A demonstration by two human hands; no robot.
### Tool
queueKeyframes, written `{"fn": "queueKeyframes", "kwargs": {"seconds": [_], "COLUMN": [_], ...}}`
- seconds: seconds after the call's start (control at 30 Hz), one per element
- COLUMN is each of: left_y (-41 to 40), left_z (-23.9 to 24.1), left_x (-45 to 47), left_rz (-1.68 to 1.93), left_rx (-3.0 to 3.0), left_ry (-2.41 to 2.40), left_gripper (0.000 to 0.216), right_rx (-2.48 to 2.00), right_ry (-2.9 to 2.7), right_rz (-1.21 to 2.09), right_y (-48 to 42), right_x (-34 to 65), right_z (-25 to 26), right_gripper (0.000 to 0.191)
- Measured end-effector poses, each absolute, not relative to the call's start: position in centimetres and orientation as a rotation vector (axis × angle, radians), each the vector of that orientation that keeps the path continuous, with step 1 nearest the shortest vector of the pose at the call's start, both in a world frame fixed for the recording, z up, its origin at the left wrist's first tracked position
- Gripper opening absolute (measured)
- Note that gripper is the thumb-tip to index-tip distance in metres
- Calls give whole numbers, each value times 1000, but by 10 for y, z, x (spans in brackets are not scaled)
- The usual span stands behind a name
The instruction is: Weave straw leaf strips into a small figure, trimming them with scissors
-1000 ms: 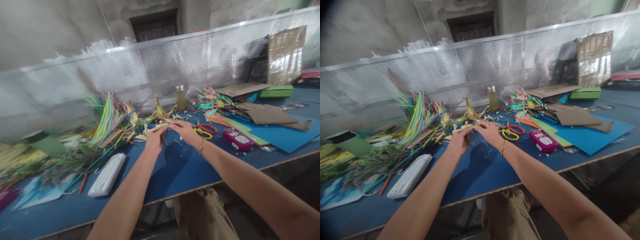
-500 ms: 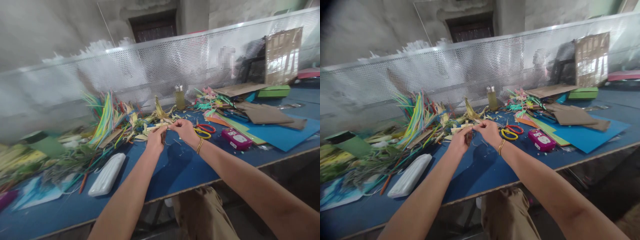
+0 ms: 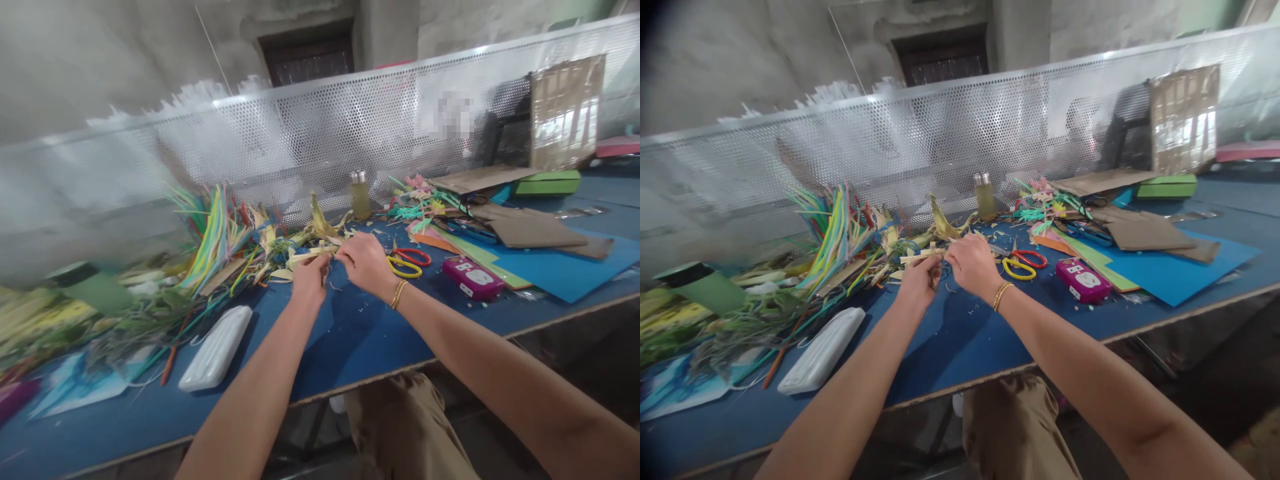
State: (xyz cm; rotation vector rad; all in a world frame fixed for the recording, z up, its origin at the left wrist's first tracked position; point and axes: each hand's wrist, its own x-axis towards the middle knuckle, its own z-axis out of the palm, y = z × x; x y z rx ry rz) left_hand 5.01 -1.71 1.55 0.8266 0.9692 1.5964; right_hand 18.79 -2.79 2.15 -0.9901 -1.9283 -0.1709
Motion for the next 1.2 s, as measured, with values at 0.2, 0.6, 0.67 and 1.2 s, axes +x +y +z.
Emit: {"fn": "queueKeyframes", "kwargs": {"seconds": [0.2, 0.6, 0.67, 1.2], "left_y": [-16, -20, -20, -20], "left_z": [16, 17, 17, 13], "left_x": [49, 50, 48, 45], "left_rz": [1536, 1442, 1366, 1354], "left_rx": [773, 726, 748, 837], "left_ry": [892, 826, 812, 974], "left_gripper": [20, 25, 25, 27], "right_rx": [-1071, -1047, -1043, -1056], "right_ry": [-1793, -1778, -1786, -1812], "right_rz": [35, 318, 329, 374], "right_y": [-17, -4, -3, -4], "right_x": [188, 198, 202, 206], "right_z": [12, 9, 9, 12], "right_gripper": [18, 23, 22, 21]}}
